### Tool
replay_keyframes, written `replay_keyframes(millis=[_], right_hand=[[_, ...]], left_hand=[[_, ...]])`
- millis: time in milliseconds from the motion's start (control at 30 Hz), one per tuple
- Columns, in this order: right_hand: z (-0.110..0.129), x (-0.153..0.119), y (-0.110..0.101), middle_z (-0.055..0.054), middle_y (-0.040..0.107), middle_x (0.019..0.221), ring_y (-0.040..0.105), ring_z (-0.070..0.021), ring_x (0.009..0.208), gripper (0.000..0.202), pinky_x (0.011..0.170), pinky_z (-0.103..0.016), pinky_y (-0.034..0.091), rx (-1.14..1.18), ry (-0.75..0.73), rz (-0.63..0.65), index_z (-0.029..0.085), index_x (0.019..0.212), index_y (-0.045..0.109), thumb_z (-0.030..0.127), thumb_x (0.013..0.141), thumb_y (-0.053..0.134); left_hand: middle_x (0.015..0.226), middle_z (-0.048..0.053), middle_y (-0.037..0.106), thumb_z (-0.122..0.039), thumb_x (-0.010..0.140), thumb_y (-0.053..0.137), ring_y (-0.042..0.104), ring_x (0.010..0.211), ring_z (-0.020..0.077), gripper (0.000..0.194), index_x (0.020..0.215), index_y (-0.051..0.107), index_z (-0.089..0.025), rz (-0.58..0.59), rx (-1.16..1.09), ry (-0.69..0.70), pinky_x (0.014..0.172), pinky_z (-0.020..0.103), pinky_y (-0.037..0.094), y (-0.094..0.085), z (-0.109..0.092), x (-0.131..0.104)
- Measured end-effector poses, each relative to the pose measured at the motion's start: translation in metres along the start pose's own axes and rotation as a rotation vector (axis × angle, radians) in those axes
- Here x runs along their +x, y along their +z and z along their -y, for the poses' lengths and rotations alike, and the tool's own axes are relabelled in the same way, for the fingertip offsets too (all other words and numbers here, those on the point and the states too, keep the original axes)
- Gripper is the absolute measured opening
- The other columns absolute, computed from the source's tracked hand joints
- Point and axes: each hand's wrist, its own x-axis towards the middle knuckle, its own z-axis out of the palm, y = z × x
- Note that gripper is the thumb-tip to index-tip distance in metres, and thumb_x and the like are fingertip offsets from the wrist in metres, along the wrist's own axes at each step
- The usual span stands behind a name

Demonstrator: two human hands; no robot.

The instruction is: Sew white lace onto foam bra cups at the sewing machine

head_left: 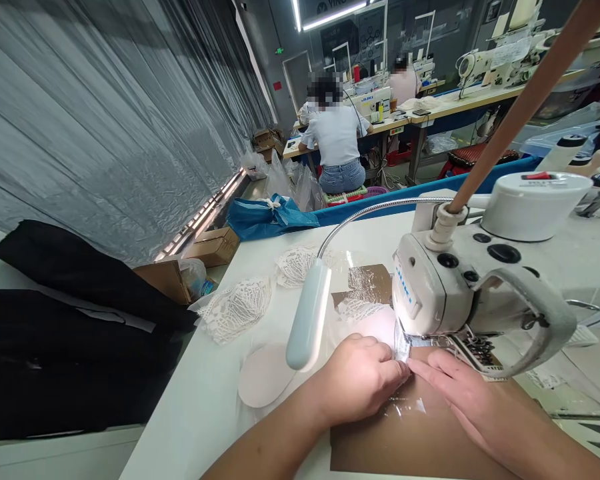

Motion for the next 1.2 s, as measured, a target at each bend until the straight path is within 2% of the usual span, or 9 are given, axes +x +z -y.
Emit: replay_keyframes(millis=[133, 200, 333, 533, 633, 800, 933, 1067, 1200], right_hand=[[-0.002, -0.011, 0.010, -0.008, 0.069, 0.121, 0.071, -0.0221, 0.096, 0.063, 0.071, -0.032, 0.061, -0.055, 0.055, 0.079, 0.028, 0.134, 0.056, 0.004, 0.079, 0.036], [-0.003, -0.015, 0.015, -0.009, 0.069, 0.120, 0.071, -0.0241, 0.096, 0.062, 0.073, -0.036, 0.062, -0.095, 0.068, 0.051, 0.028, 0.132, 0.059, 0.005, 0.078, 0.037], [-0.006, -0.011, 0.011, -0.008, 0.070, 0.118, 0.070, -0.0259, 0.099, 0.047, 0.082, -0.041, 0.060, -0.113, 0.004, -0.017, 0.026, 0.123, 0.063, 0.011, 0.085, 0.039], [-0.003, -0.005, 0.002, -0.005, 0.066, 0.125, 0.068, -0.0209, 0.106, 0.064, 0.082, -0.034, 0.059, -0.024, -0.047, 0.090, 0.028, 0.139, 0.049, 0.002, 0.083, 0.032], [-0.004, -0.013, 0.009, -0.008, 0.063, 0.129, 0.068, -0.0228, 0.105, 0.062, 0.078, -0.035, 0.060, -0.073, 0.002, 0.148, 0.030, 0.139, 0.049, 0.005, 0.085, 0.033], [-0.006, -0.023, 0.021, -0.014, 0.064, 0.126, 0.070, -0.0242, 0.099, 0.070, 0.076, -0.037, 0.061, -0.138, 0.048, 0.196, 0.030, 0.150, 0.034, 0.007, 0.084, 0.033], [-0.006, -0.023, 0.020, -0.013, 0.066, 0.122, 0.070, -0.0234, 0.099, 0.068, 0.075, -0.035, 0.060, -0.127, 0.070, 0.191, 0.031, 0.148, 0.037, 0.007, 0.084, 0.033], [-0.005, -0.020, 0.016, -0.012, 0.065, 0.124, 0.071, -0.0219, 0.094, 0.062, 0.070, -0.032, 0.061, -0.138, 0.004, 0.140, 0.030, 0.141, 0.047, 0.007, 0.085, 0.033], [-0.006, -0.020, 0.014, -0.012, 0.066, 0.124, 0.072, -0.0221, 0.093, 0.056, 0.066, -0.031, 0.061, -0.153, -0.035, 0.089, 0.027, 0.129, 0.058, 0.005, 0.084, 0.034]], left_hand=[[0.069, 0.001, 0.058, -0.029, 0.098, 0.045, 0.051, 0.063, 0.0159, 0.025, 0.091, 0.067, -0.019, -0.010, -0.001, 0.008, 0.060, 0.029, 0.036, -0.001, 0.000, 0.000], [0.069, 0.002, 0.059, -0.028, 0.098, 0.045, 0.051, 0.063, 0.0160, 0.025, 0.092, 0.067, -0.019, -0.003, -0.002, 0.003, 0.060, 0.029, 0.036, -0.002, 0.000, 0.000], [0.070, 0.002, 0.060, -0.028, 0.098, 0.045, 0.052, 0.063, 0.0159, 0.024, 0.091, 0.066, -0.018, 0.003, -0.005, -0.007, 0.063, 0.028, 0.038, -0.003, -0.001, 0.000], [0.068, 0.003, 0.060, -0.029, 0.099, 0.043, 0.053, 0.062, 0.0150, 0.031, 0.077, 0.060, -0.016, -0.010, -0.024, -0.061, 0.062, 0.027, 0.038, -0.001, -0.002, 0.003], [0.066, 0.002, 0.058, -0.028, 0.097, 0.045, 0.052, 0.061, 0.0146, 0.030, 0.071, 0.055, -0.016, 0.003, -0.033, -0.106, 0.060, 0.026, 0.035, 0.001, -0.003, 0.003], [0.068, 0.002, 0.058, -0.024, 0.093, 0.047, 0.051, 0.061, 0.0149, 0.024, 0.071, 0.053, -0.017, 0.042, -0.034, -0.149, 0.060, 0.027, 0.034, 0.003, -0.005, 0.003], [0.069, 0.001, 0.059, -0.024, 0.092, 0.048, 0.051, 0.062, 0.0148, 0.023, 0.072, 0.053, -0.017, 0.047, -0.040, -0.156, 0.060, 0.027, 0.035, 0.003, -0.005, 0.003], [0.071, 0.001, 0.060, -0.025, 0.092, 0.048, 0.053, 0.065, 0.0150, 0.021, 0.074, 0.055, -0.017, 0.053, -0.086, -0.169, 0.062, 0.027, 0.036, 0.002, -0.006, 0.001], [0.079, 0.000, 0.066, -0.024, 0.094, 0.047, 0.058, 0.072, 0.0164, 0.017, 0.095, 0.063, -0.020, 0.034, -0.157, -0.151, 0.069, 0.028, 0.038, 0.001, -0.006, 0.000]])
